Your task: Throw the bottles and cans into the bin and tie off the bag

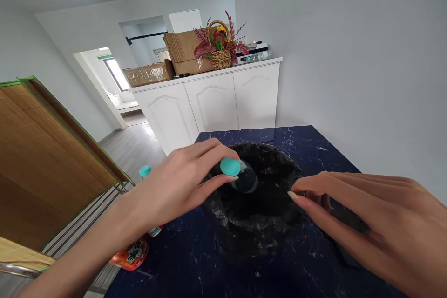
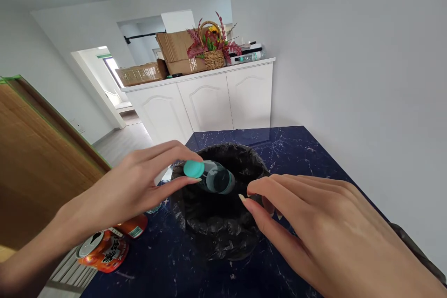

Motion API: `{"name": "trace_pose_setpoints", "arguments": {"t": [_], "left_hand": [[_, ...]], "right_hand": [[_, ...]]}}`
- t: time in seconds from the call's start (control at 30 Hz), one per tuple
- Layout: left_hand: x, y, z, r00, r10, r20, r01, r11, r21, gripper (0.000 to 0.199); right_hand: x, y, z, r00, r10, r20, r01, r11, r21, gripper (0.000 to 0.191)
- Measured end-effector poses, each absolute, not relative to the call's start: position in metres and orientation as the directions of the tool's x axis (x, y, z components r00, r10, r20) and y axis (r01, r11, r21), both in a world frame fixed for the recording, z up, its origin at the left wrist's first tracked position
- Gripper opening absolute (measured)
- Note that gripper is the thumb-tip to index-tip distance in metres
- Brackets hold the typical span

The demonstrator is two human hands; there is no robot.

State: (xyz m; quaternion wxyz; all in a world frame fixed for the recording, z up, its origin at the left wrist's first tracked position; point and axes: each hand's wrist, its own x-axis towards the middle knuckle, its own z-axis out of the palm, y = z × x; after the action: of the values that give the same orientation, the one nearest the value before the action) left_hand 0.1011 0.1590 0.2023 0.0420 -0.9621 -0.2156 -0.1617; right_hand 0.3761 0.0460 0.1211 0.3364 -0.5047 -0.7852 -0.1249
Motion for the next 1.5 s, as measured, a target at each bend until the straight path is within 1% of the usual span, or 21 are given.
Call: {"name": "trace_pose_setpoints", "arguments": {"t": [0.13,0.2,0.27,0.4,0.47,0.6,0.73,0.8,0.87,0.97,1.07,1.13,1.2,1.37,1.4,1.47,1.5], "left_hand": [[0.091,0.146,0.221,0.809,0.411,0.421,0.482,-0.873,-0.074,0.021],[0.086,0.142,0.227,0.81,0.406,0.423,0.483,-0.871,-0.087,0.022],[0.085,0.141,0.228,0.823,0.422,0.38,0.484,-0.872,-0.081,0.022],[0.088,0.148,0.221,0.845,0.473,0.25,0.494,-0.869,-0.025,0.019],[0.091,0.152,0.216,0.854,0.475,0.211,0.487,-0.873,-0.004,0.019],[0.095,0.159,0.206,0.876,0.456,0.156,0.463,-0.886,-0.014,0.016],[0.099,0.169,0.2,0.901,0.421,0.107,0.427,-0.903,-0.042,0.008],[0.102,0.177,0.197,0.895,0.44,0.073,0.443,-0.896,-0.033,0.008],[0.105,0.186,0.194,0.886,0.463,0.031,0.463,-0.886,-0.015,0.011],[0.111,0.197,0.187,0.889,0.457,0.002,0.457,-0.889,-0.014,0.014],[0.117,0.201,0.183,0.906,0.421,-0.026,0.421,-0.907,-0.027,0.011],[0.118,0.202,0.183,0.909,0.413,-0.05,0.413,-0.911,-0.014,0.006],[0.119,0.202,0.183,0.901,0.432,-0.043,0.433,-0.902,-0.001,0.017],[0.114,0.211,0.179,0.891,0.442,0.098,0.446,-0.895,-0.02,0.042],[0.113,0.214,0.176,0.882,0.462,0.096,0.464,-0.886,0.001,0.051],[0.109,0.22,0.171,0.837,0.545,0.047,0.541,-0.837,0.079,0.068],[0.106,0.223,0.168,0.808,0.589,0.015,0.583,-0.803,0.122,0.072]], "right_hand": [[0.375,0.048,0.118,-0.281,0.707,0.649,0.856,0.49,-0.164,0.024],[0.375,0.049,0.117,-0.277,0.715,0.642,0.854,0.489,-0.177,0.024],[0.374,0.049,0.116,-0.271,0.718,0.641,0.852,0.49,-0.188,0.025],[0.374,0.05,0.115,-0.282,0.722,0.632,0.846,0.498,-0.192,0.024],[0.373,0.051,0.115,-0.278,0.725,0.63,0.843,0.498,-0.201,0.024],[0.371,0.051,0.117,-0.272,0.739,0.617,0.843,0.492,-0.217,0.025],[0.371,0.054,0.118,-0.296,0.739,0.606,0.849,0.494,-0.188,0.025],[0.372,0.056,0.116,-0.298,0.744,0.598,0.86,0.482,-0.17,0.026],[0.372,0.058,0.113,-0.297,0.754,0.586,0.869,0.467,-0.161,0.029],[0.372,0.06,0.109,-0.298,0.768,0.566,0.873,0.459,-0.162,0.032],[0.372,0.062,0.107,-0.299,0.771,0.563,0.872,0.46,-0.166,0.033],[0.372,0.061,0.108,-0.299,0.772,0.56,0.871,0.461,-0.17,0.033],[0.372,0.061,0.108,-0.303,0.775,0.554,0.868,0.465,-0.174,0.033],[0.373,0.062,0.107,-0.306,0.771,0.559,0.871,0.463,-0.162,0.034],[0.372,0.062,0.107,-0.302,0.77,0.562,0.874,0.46,-0.159,0.035],[0.372,0.063,0.106,-0.295,0.771,0.565,0.879,0.45,-0.156,0.04],[0.372,0.063,0.105,-0.29,0.774,0.563,0.883,0.443,-0.154,0.042]]}}
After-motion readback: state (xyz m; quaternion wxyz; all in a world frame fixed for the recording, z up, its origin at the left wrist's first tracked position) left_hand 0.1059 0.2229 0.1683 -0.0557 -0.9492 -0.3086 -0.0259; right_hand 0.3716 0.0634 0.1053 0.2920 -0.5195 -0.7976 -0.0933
